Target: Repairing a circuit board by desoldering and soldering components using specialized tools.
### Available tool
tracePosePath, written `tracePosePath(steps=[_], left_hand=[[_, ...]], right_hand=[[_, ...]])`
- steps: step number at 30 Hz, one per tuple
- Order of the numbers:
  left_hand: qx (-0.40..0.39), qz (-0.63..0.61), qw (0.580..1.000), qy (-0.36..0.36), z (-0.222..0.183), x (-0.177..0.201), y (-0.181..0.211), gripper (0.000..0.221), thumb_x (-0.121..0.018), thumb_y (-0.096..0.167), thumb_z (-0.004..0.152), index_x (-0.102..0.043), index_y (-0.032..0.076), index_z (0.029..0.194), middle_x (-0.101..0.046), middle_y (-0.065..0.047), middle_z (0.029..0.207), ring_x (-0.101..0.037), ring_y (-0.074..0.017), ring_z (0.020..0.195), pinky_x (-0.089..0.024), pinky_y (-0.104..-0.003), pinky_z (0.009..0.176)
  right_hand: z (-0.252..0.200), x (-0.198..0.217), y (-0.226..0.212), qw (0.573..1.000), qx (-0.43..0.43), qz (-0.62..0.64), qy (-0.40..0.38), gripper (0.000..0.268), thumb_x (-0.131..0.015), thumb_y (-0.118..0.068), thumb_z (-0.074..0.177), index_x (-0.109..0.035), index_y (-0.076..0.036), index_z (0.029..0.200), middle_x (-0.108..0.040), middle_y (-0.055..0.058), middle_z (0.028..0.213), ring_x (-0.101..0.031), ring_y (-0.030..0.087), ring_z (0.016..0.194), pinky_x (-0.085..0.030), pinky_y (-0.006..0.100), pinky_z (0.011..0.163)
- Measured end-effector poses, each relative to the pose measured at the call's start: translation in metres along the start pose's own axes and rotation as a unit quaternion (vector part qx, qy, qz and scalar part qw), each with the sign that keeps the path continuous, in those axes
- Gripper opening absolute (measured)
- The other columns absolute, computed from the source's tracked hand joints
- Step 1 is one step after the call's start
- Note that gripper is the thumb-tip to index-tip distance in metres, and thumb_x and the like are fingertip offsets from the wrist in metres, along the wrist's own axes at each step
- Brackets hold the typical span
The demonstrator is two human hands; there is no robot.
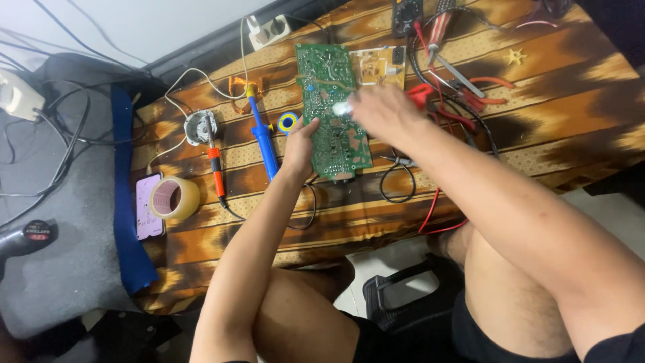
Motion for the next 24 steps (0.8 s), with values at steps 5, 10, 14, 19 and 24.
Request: tracePosePath(steps=[5, 10, 14, 19, 24], left_hand=[[-0.01, 0.024, 1.0, 0.001, 0.002, 0.003, -0.003, 0.027, -0.072, 0.014, 0.094, -0.073, 0.013, 0.121, -0.075, -0.013, 0.092, -0.077, -0.0247, 0.08, -0.065, -0.041, 0.075], [-0.031, 0.066, 0.997, 0.011, 0.072, 0.068, -0.037, 0.023, -0.073, 0.022, 0.096, -0.074, 0.012, 0.117, -0.075, -0.013, 0.092, -0.077, -0.0224, 0.081, -0.065, -0.04, 0.075], [-0.041, 0.064, 0.997, 0.02, 0.068, 0.059, -0.045, 0.029, -0.07, 0.028, 0.099, -0.072, 0.007, 0.119, -0.073, -0.013, 0.092, -0.075, -0.0225, 0.083, -0.064, -0.043, 0.078], [-0.067, 0.114, 0.991, 0.021, 0.042, 0.031, -0.022, 0.02, -0.065, 0.022, 0.101, -0.072, 0.007, 0.113, -0.072, -0.009, 0.081, -0.074, -0.0181, 0.07, -0.064, -0.034, 0.064], [-0.085, 0.105, 0.991, 0.021, 0.037, 0.025, -0.02, 0.02, -0.06, 0.022, 0.103, -0.07, 0.006, 0.112, -0.07, -0.009, 0.076, -0.075, -0.0188, 0.067, -0.064, -0.034, 0.061]], right_hand=[[-0.002, -0.02, -0.008, 0.999, -0.002, 0.024, -0.024, 0.019, -0.059, -0.026, 0.101, -0.069, -0.013, 0.11, -0.073, 0.013, 0.096, -0.075, 0.032, 0.091, -0.06, 0.048, 0.071], [-0.002, -0.01, -0.009, 0.998, -0.019, 0.046, -0.038, 0.023, -0.064, -0.026, 0.1, -0.07, -0.008, 0.113, -0.073, 0.016, 0.095, -0.075, 0.033, 0.089, -0.061, 0.05, 0.066], [-0.01, -0.007, -0.02, 0.998, -0.007, 0.051, -0.03, 0.019, -0.057, -0.026, 0.101, -0.068, -0.012, 0.108, -0.073, 0.014, 0.092, -0.075, 0.034, 0.087, -0.06, 0.047, 0.064], [-0.012, 0.014, -0.012, 0.998, -0.057, 0.001, 0.041, 0.015, -0.051, -0.015, 0.099, -0.063, -0.009, 0.107, -0.072, 0.011, 0.079, -0.077, 0.029, 0.072, -0.059, 0.043, 0.053], [0.001, -0.031, -0.015, 0.994, -0.044, 0.092, 0.025, 0.018, -0.053, -0.024, 0.106, -0.062, -0.009, 0.104, -0.069, 0.017, 0.082, -0.073, 0.034, 0.074, -0.059, 0.042, 0.057]])
Point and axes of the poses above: each hand's wrist, its own z-axis towards the middle knuckle, its own x-axis out of the back of the hand, y = z × x, the point moved 6 cm from there along z, towards the middle knuckle
